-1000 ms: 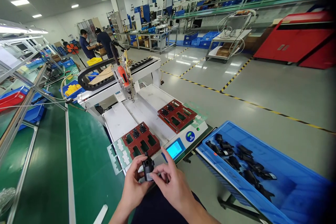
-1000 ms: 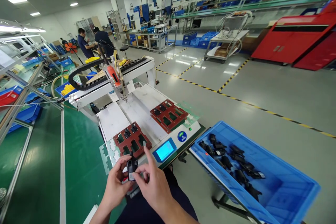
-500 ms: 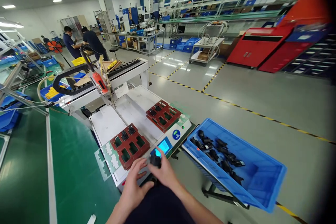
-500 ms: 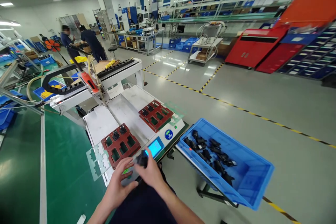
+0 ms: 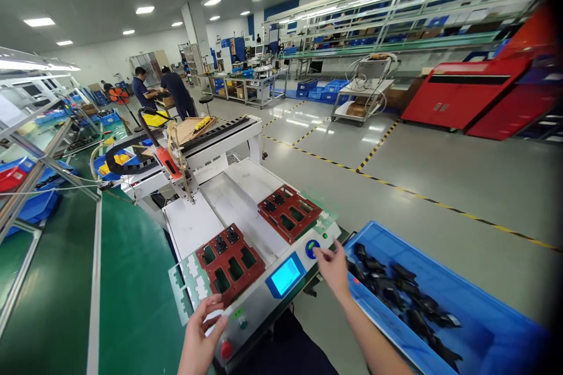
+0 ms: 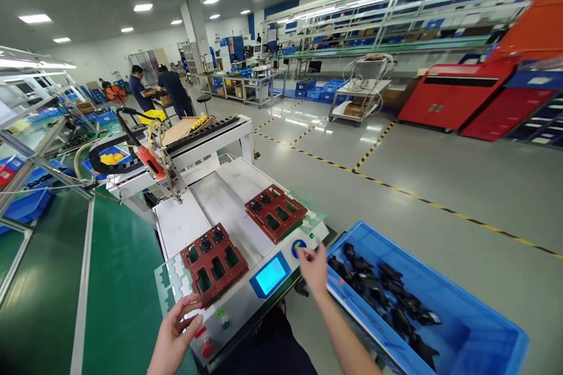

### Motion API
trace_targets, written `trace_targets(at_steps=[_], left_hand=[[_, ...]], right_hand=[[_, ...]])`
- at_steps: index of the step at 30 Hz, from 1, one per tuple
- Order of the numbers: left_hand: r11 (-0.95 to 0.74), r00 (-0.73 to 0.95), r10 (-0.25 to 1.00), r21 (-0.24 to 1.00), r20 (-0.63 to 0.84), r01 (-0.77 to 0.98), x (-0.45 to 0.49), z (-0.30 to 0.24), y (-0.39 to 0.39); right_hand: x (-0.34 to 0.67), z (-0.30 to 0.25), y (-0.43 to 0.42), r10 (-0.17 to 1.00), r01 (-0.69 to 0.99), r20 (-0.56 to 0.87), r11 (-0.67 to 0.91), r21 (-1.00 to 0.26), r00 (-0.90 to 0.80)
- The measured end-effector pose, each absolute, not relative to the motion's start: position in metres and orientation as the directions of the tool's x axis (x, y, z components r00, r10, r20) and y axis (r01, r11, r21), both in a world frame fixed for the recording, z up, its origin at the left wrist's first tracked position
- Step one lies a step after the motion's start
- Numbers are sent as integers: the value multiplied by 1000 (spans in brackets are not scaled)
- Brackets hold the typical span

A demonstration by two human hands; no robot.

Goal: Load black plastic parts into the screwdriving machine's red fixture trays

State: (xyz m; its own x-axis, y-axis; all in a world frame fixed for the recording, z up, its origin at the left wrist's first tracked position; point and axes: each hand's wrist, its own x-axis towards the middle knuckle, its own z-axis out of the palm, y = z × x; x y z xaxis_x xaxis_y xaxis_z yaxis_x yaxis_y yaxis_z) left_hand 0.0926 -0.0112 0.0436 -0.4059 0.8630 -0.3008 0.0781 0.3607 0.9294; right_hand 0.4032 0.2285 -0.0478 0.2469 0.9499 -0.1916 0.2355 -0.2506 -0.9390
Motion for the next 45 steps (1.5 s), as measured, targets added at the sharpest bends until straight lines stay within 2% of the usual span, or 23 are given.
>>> trace_targets(at_steps=[2, 4, 8, 13, 17, 21, 26, 30, 32, 33, 35, 37, 39, 42, 45], left_hand=[[359, -411, 860, 931, -303, 65, 95, 47, -7], [361, -397, 863, 931, -312, 53, 99, 50, -5], [294, -454, 859, 954, -234, 64, 109, 48, -8], [224, -538, 819, 974, -201, -23, 110, 48, -18], [202, -579, 775, 967, -254, -154, 106, 58, -14], [191, -495, 828, 962, -264, -193, 108, 71, 7], [159, -365, 897, 952, -251, -263, 119, 72, 30], [109, -272, 939, 933, -209, -342, 127, 61, 26], [54, -302, 937, 927, -175, -371, 130, 58, 21], [30, -327, 932, 932, -157, -362, 131, 59, 19], [-15, -379, 920, 957, -100, -289, 132, 65, 18], [-33, -385, 922, 983, -38, -178, 133, 74, 21], [-43, -384, 924, 992, -5, -116, 133, 83, 25], [-28, -365, 931, 993, -17, -119, 134, 92, 29], [-21, -355, 934, 992, -25, -127, 139, 95, 29]], right_hand=[[340, -49, 232, 993, 192, -100, -86, -978, -62], [278, -44, 235, 951, 145, -15, 31, -989, -307], [197, -22, 247, 875, 104, 68, 133, -986, -480], [188, 21, 257, 890, -5, 106, 116, -993, -444], [209, 66, 241, 912, -156, 64, 0, -988, -405], [228, 97, 212, 877, -223, -21, -145, -964, -479], [243, 108, 184, 843, -290, -120, -309, -906, -525], [263, 112, 164, 766, -290, -100, -356, -889, -635], [275, 113, 152, 759, -260, -47, -280, -924, -650], [281, 114, 147, 795, -236, -4, -184, -954, -606], [293, 114, 136, 890, -156, 132, 70, -985, -437], [302, 114, 127, 920, -97, 226, 206, -974, -320], [307, 114, 119, 916, -131, 150, 108, -985, -371], [308, 113, 110, 838, -168, -87, -208, -964, -538], [303, 113, 103, 799, -189, -224, -385, -904, -557]])
